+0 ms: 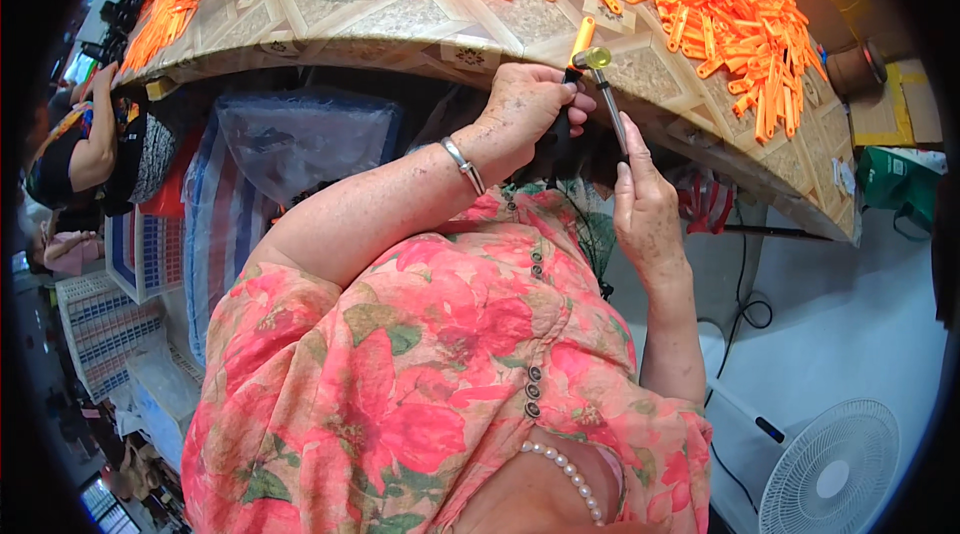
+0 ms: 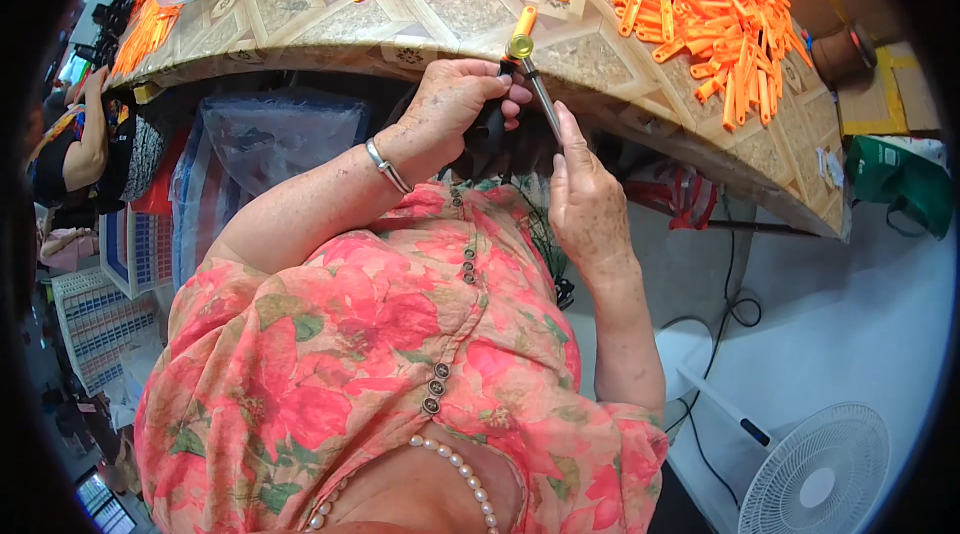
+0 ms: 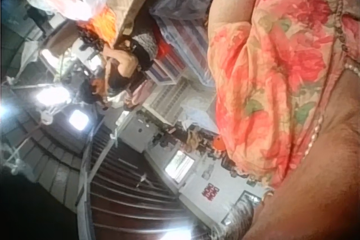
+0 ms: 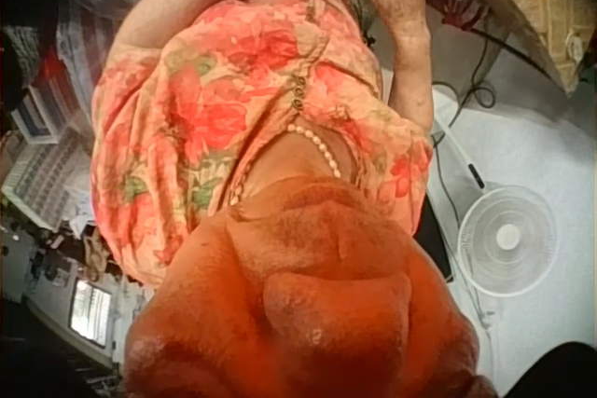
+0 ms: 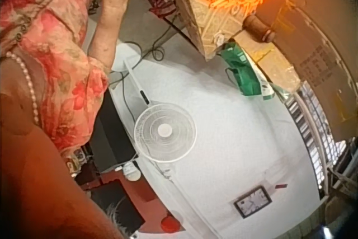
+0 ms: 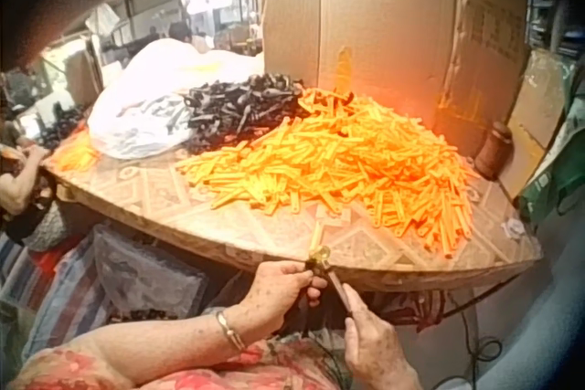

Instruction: The person assembles small orange plastic components by inserting them into a black plastic holder. They use a hammer to tap the orange piece into place, then remove the completed assembly and place it on a pile of similar items. This repetitive process is performed continuously throughout the video.

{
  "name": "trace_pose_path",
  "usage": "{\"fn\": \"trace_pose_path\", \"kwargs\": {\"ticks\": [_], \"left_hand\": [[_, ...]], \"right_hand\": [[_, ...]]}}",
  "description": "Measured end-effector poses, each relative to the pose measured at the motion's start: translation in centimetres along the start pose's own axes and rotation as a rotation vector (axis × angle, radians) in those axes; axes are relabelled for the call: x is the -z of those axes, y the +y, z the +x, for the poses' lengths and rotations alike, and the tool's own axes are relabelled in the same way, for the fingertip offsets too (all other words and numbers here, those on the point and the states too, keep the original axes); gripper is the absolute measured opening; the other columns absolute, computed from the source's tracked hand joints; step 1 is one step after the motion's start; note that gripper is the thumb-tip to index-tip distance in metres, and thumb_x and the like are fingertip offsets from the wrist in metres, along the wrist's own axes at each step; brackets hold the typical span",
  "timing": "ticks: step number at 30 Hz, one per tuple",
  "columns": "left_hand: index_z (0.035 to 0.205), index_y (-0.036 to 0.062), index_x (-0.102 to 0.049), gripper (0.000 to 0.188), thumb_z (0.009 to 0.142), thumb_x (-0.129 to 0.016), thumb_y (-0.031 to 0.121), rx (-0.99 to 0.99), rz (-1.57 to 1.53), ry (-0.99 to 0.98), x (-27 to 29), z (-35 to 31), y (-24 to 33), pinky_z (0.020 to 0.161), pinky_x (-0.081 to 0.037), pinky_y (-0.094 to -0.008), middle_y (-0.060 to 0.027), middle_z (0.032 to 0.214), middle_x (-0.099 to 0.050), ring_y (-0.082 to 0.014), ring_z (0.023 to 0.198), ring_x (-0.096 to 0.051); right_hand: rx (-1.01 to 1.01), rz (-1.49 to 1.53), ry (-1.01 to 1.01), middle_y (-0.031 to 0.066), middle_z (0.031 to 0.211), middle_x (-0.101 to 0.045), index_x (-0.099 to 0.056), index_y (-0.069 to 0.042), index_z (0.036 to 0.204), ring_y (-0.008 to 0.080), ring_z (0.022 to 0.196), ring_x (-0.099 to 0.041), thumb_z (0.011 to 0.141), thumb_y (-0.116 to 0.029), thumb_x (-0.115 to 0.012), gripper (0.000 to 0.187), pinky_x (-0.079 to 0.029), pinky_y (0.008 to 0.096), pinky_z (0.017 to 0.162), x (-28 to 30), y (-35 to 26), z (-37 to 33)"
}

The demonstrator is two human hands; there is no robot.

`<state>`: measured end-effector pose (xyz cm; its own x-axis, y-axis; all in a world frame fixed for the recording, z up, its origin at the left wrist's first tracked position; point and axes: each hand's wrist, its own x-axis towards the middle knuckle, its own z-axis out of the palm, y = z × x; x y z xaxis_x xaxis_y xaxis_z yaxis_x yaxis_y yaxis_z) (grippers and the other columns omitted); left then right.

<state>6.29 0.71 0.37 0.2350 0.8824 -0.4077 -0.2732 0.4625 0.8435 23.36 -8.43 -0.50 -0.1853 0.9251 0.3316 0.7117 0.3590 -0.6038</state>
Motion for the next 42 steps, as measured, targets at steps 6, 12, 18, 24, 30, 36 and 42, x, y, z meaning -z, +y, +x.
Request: {"fn": "trace_pose_path", "kwargs": {"ticks": [6,12,18,24,30,36,42], "left_hand": [[0.095,-0.0046,-0.065,0.012,0.093,-0.056,0.003,-0.015,-0.042,0.014,-0.1,-0.1,0.1,0.064,-0.056,-0.0308,-0.0114,0.085,-0.071,-0.0146,0.066,-0.063],[0.096,-0.0051,-0.065,0.013,0.094,-0.056,0.003,-0.019,-0.022,-0.012,0.0,0.1,0.0,0.064,-0.055,-0.0304,-0.0113,0.085,-0.071,-0.0147,0.067,-0.063],[0.097,-0.0053,-0.065,0.013,0.094,-0.055,0.003,-0.025,-0.028,-0.006,0.1,0.0,-0.3,0.064,-0.056,-0.0311,-0.0118,0.085,-0.071,-0.0150,0.067,-0.064],[0.099,-0.0056,-0.064,0.014,0.094,-0.055,0.003,-0.016,-0.068,-0.028,0.2,0.3,0.1,0.066,-0.057,-0.0309,-0.0115,0.086,-0.071,-0.0140,0.068,-0.065],[0.100,-0.0039,-0.065,0.016,0.094,-0.059,0.009,-0.072,-0.012,-0.139,1.2,-0.5,-0.1,0.065,-0.053,-0.0257,-0.0085,0.085,-0.070,-0.0113,0.068,-0.063],[0.098,-0.0010,-0.069,0.020,0.095,-0.063,0.017,-0.270,0.281,-0.351,0.1,-2.0,1.8,0.063,-0.050,-0.0215,-0.0033,0.080,-0.067,-0.0061,0.068,-0.059],[0.093,0.0010,-0.068,0.022,0.088,-0.070,0.022,-0.774,0.919,-0.367,-0.4,-2.9,2.8,0.054,-0.048,-0.0288,-0.0051,0.068,-0.065,-0.0148,0.057,-0.060]], "right_hand": [[-0.080,0.115,0.011,0.0272,0.118,-0.062,-0.038,-0.009,0.148,0.0425,0.101,-0.064,0.095,-0.003,-0.047,0.054,-0.053,0.0437,0.083,1.9,-1.7,0.2],[-0.086,0.040,-0.063,0.0269,0.117,-0.062,-0.038,-0.009,0.147,0.0427,0.100,-0.064,0.094,-0.004,-0.048,0.054,-0.053,0.0459,0.083,0.8,-0.7,0.3],[-0.136,0.171,0.003,0.0280,0.118,-0.061,-0.037,-0.007,0.147,0.0431,0.102,-0.063,0.095,-0.004,-0.046,0.053,-0.052,0.0471,0.083,1.3,-2.2,-0.3],[-0.258,0.235,-0.091,0.0229,0.112,-0.064,-0.041,-0.006,0.146,0.0275,0.083,-0.062,0.097,-0.006,-0.047,0.050,-0.051,0.0364,0.074,0.5,-1.0,0.1],[-0.462,0.490,0.531,-0.0052,0.077,-0.049,-0.040,-0.007,0.148,0.0019,0.061,-0.041,0.101,-0.014,-0.051,0.049,-0.037,0.0170,0.050,5.2,1.4,0.2],[-0.560,-0.636,0.446,0.0297,0.104,-0.064,-0.048,-0.003,0.139,0.0401,0.096,-0.063,0.092,-0.019,-0.050,0.049,-0.048,0.0466,0.087,15.2,15.9,-0.4],[-0.623,-1.038,0.001,0.0250,0.124,-0.058,-0.052,-0.005,0.136,0.0379,0.117,-0.056,0.090,-0.016,-0.052,0.047,-0.044,0.0469,0.097,16.5,14.1,1.8]]}}
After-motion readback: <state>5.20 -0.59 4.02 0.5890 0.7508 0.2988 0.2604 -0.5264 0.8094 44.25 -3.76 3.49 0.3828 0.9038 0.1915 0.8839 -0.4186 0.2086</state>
